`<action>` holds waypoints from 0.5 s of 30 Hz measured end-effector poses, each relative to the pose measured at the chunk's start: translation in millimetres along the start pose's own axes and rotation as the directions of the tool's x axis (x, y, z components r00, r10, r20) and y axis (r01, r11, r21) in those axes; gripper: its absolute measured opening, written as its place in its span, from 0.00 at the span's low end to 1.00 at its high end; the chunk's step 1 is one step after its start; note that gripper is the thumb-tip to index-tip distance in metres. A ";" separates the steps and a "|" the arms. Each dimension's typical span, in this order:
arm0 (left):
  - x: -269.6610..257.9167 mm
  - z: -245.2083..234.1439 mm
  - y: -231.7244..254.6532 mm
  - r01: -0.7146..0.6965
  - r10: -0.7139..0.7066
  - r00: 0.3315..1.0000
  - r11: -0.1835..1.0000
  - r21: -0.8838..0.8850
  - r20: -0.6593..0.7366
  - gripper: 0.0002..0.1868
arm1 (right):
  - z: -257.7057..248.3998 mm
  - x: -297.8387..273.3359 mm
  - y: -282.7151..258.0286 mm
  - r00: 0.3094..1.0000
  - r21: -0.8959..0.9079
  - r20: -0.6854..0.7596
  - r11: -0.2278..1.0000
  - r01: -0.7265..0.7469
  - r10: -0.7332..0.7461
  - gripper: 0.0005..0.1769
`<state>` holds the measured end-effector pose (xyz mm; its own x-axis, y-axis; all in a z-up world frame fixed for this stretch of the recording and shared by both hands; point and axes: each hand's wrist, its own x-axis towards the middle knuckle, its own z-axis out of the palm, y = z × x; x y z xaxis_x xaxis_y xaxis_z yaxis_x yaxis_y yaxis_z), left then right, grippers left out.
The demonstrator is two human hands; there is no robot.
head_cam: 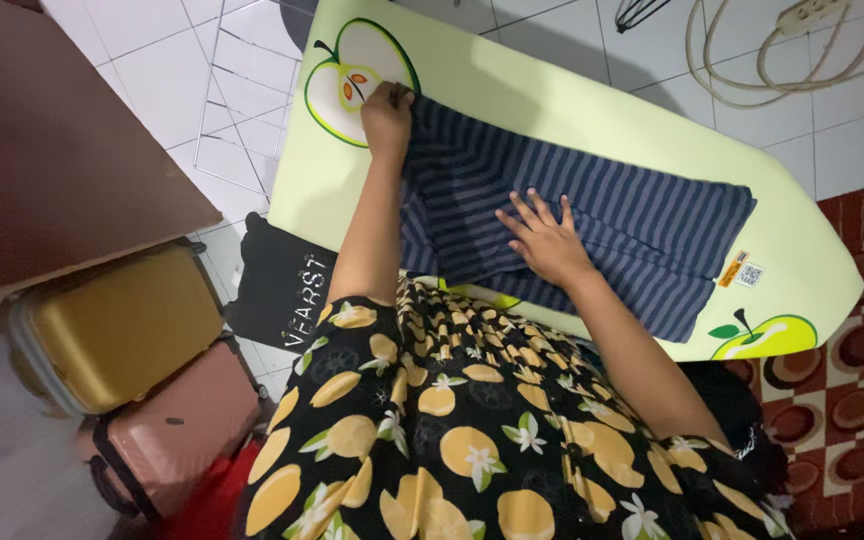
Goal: The person folds three shirts one by one on a light green ironing board. They first fold a black t-shirt, then a blue striped shirt, and finally another black t-shirt with white text. Each shirt is smoothed and folded into a compact rectangle before being set aside.
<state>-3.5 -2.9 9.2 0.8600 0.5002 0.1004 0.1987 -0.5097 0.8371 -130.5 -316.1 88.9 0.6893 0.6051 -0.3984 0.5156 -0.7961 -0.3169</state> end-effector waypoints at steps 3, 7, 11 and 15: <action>-19.9 -11.9 30.8 -0.239 0.237 0.971 0.961 0.140 0.030 0.14 | 0.2 -10.7 -0.5 0.998 -0.045 -0.056 0.998 0.032 -0.034 0.33; -76.0 -30.2 56.9 -0.552 0.434 0.639 0.833 -0.014 0.634 0.24 | -5.7 -22.8 2.3 0.988 -0.035 0.091 0.992 0.125 -0.122 0.44; -127.7 -52.2 32.3 -0.792 0.484 0.312 0.607 -0.057 0.818 0.35 | 7.8 -39.3 4.9 0.959 -0.110 0.060 0.953 0.282 -0.277 0.40; -132.4 -43.5 -1.3 -0.691 0.355 0.291 0.721 -0.061 0.888 0.26 | 21.8 -21.4 25.3 0.948 0.022 -0.033 0.948 0.319 -0.318 0.23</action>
<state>-138.1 -38.0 18.2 0.7386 -0.6569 -0.1516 -0.4796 -0.6700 0.5667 -143.4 -348.9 70.7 0.5060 0.8260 -0.2484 0.6972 -0.5612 -0.4461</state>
